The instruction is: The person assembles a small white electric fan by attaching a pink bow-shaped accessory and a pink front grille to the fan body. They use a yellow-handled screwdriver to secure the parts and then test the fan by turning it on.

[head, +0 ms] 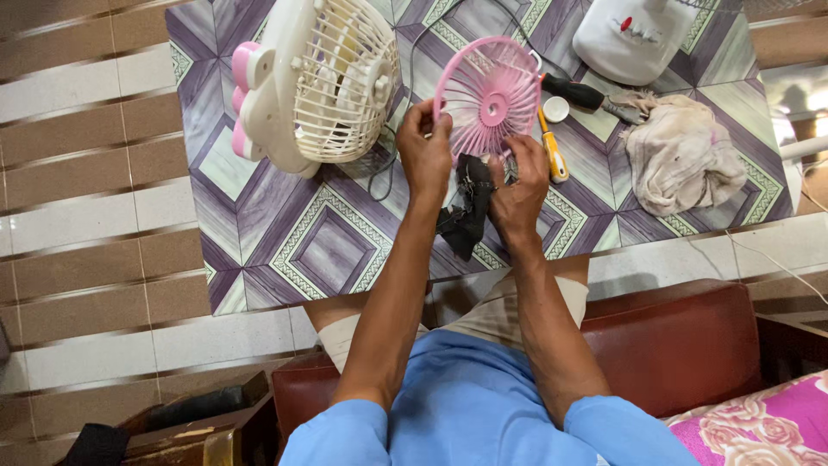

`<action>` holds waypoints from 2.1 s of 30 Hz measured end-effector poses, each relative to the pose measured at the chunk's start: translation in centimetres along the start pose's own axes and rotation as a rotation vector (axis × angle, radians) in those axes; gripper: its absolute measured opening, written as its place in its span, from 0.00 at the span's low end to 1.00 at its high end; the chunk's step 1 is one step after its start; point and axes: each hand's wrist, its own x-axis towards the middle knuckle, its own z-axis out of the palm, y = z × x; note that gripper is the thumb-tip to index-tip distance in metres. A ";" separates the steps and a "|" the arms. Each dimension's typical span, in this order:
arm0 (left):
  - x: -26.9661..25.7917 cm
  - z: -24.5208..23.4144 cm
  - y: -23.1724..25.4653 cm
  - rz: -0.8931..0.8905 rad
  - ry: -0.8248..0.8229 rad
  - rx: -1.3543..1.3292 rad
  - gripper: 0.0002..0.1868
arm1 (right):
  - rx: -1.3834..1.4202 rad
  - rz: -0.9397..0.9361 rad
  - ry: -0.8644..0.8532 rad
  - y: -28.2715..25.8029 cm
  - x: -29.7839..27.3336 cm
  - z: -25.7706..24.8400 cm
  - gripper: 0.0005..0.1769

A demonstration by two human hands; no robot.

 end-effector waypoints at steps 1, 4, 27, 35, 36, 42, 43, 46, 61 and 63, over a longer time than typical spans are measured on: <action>-1.0 -0.1 0.5 0.082 -0.015 0.041 0.10 | 0.114 0.096 0.012 -0.2 0.0 -0.1 0.22; -4.2 -0.8 2.2 0.259 -0.023 -0.036 0.05 | 0.280 0.213 0.061 -1.0 0.5 -0.6 0.26; -9.4 -14.8 6.1 0.477 0.421 0.058 0.22 | 1.013 0.209 -0.411 -7.8 1.4 0.6 0.08; -2.0 -17.8 6.2 0.232 0.314 0.166 0.28 | 1.391 0.402 -0.360 -8.2 0.9 3.6 0.10; -1.7 -17.6 6.0 0.249 0.287 0.147 0.26 | 1.421 0.439 -0.358 -8.0 0.8 4.0 0.11; -3.1 -16.5 5.1 0.368 0.296 0.380 0.22 | 1.567 0.519 -0.347 -6.6 -0.1 4.4 0.14; -3.3 -16.0 4.9 0.446 0.299 0.466 0.21 | 1.572 0.537 -0.342 -6.4 -0.2 4.3 0.14; -4.7 -13.7 4.4 0.552 0.295 0.617 0.30 | 1.595 0.550 -0.335 -6.0 0.1 3.6 0.16; -8.6 -4.1 3.1 0.595 0.020 0.399 0.24 | 1.632 0.501 -0.156 -1.8 2.1 -1.6 0.19; -8.5 -4.9 2.5 0.602 -0.087 0.328 0.23 | 1.632 0.479 -0.138 -1.3 2.0 -2.1 0.18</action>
